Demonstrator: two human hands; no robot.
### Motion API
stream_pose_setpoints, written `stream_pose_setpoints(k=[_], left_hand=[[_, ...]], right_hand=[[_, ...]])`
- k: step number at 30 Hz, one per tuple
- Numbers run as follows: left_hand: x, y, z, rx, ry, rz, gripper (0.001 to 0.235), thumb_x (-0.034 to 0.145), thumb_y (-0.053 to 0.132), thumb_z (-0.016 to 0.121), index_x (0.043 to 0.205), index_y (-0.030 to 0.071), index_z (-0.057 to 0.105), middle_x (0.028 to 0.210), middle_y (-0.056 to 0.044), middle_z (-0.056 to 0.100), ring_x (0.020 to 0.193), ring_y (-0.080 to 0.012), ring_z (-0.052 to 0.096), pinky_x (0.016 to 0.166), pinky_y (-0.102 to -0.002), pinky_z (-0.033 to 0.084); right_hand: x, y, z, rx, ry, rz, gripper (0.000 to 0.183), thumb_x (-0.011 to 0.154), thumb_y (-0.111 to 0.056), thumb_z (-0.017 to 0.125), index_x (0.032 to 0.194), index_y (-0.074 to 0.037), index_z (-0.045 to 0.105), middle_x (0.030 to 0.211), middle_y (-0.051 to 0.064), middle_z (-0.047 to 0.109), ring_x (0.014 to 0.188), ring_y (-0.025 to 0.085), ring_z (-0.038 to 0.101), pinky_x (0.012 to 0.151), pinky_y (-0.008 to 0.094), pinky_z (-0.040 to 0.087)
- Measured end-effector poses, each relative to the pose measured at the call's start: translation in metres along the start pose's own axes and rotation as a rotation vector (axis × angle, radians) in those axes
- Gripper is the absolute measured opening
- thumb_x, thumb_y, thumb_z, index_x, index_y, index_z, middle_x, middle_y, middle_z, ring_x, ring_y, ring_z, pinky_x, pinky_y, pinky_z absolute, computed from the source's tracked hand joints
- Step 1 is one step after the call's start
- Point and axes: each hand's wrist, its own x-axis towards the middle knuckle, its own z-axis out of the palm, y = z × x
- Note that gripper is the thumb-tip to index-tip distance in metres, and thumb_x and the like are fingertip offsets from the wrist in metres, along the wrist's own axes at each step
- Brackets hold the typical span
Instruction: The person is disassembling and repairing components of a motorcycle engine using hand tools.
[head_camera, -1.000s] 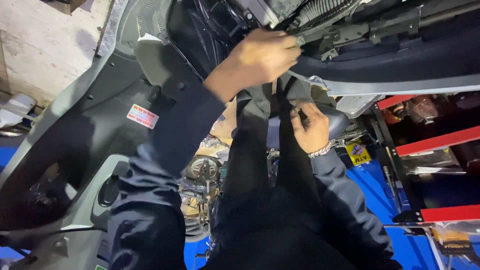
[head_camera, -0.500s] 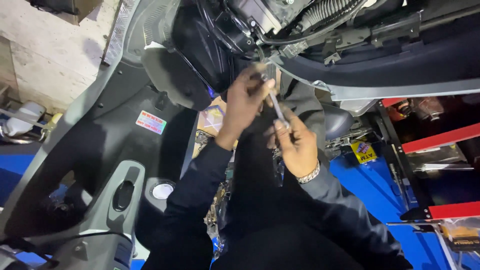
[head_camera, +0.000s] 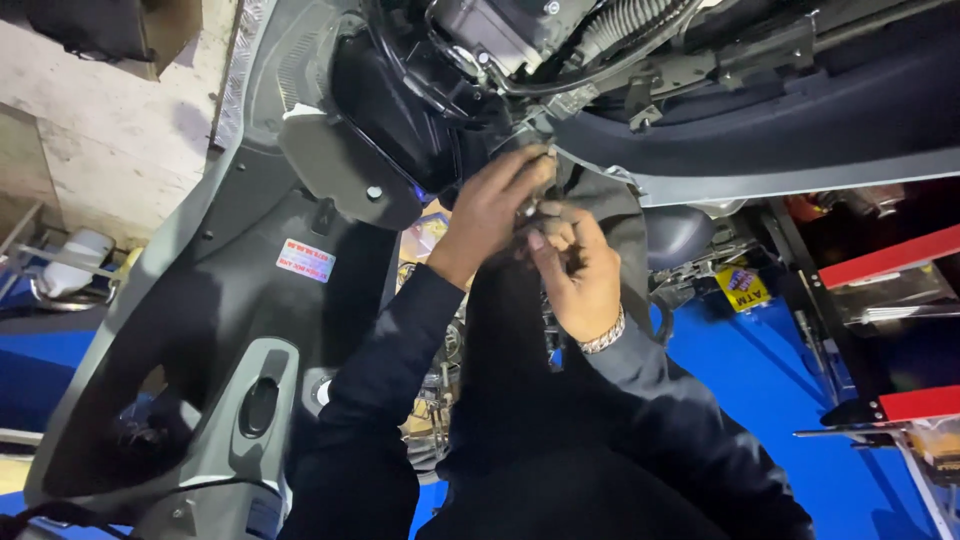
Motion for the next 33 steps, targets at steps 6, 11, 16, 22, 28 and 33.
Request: stream_pose_setpoints(k=[6, 11, 16, 22, 28, 33], left_hand=[[0.046, 0.022, -0.033, -0.203, 0.022, -0.213, 0.015, 0.102, 0.018, 0.064, 0.111, 0.009, 0.073, 0.106, -0.015, 0.069, 0.095, -0.0367, 0.073, 0.078, -0.042, 0.064], [0.057, 0.02, -0.04, -0.285, 0.036, -0.357, 0.009, 0.098, 0.017, 0.073, 0.105, 0.014, 0.076, 0.1, -0.004, 0.073, 0.09, -0.0274, 0.075, 0.076, -0.034, 0.063], [0.059, 0.009, -0.031, -0.344, 0.002, -0.322, 0.006, 0.094, 0.01, 0.074, 0.1, 0.008, 0.073, 0.093, -0.009, 0.07, 0.083, -0.0312, 0.073, 0.071, -0.038, 0.061], [0.065, 0.0, -0.026, -0.078, -0.122, -0.206, 0.011, 0.095, 0.003, 0.065, 0.106, 0.004, 0.065, 0.094, -0.011, 0.062, 0.088, -0.0317, 0.066, 0.075, -0.039, 0.057], [0.054, -0.013, -0.015, 0.185, -0.091, -0.139, 0.012, 0.093, 0.01, 0.073, 0.103, 0.007, 0.067, 0.089, -0.005, 0.063, 0.082, -0.0237, 0.069, 0.073, -0.033, 0.06], [0.057, 0.0, -0.019, 0.041, -0.076, -0.109, 0.011, 0.097, 0.014, 0.071, 0.108, 0.013, 0.068, 0.088, -0.002, 0.065, 0.082, -0.0227, 0.071, 0.068, -0.03, 0.061]], right_hand=[[0.003, 0.016, -0.012, -0.113, -0.042, -0.041, 0.011, 0.098, -0.004, 0.068, 0.108, 0.001, 0.066, 0.073, 0.014, 0.072, 0.071, 0.032, 0.075, 0.06, 0.039, 0.058], [0.003, 0.025, -0.02, -0.143, -0.067, -0.043, 0.007, 0.096, -0.005, 0.07, 0.102, -0.003, 0.069, 0.073, 0.011, 0.074, 0.071, 0.032, 0.076, 0.06, 0.038, 0.059], [0.006, 0.029, -0.026, -0.123, -0.091, -0.022, 0.01, 0.095, -0.002, 0.07, 0.105, 0.0, 0.069, 0.074, 0.015, 0.073, 0.072, 0.035, 0.076, 0.061, 0.041, 0.059], [0.009, 0.025, -0.033, -0.139, -0.102, -0.034, 0.009, 0.095, 0.0, 0.069, 0.104, 0.002, 0.067, 0.074, 0.017, 0.072, 0.071, 0.039, 0.075, 0.059, 0.043, 0.058], [0.008, 0.033, -0.04, -0.155, -0.112, -0.015, 0.011, 0.096, -0.003, 0.069, 0.106, 0.001, 0.068, 0.077, 0.016, 0.073, 0.074, 0.037, 0.076, 0.063, 0.043, 0.059], [0.005, 0.039, -0.044, -0.186, -0.118, -0.004, 0.014, 0.095, -0.004, 0.07, 0.109, -0.001, 0.069, 0.078, 0.015, 0.073, 0.078, 0.039, 0.075, 0.065, 0.044, 0.059]])
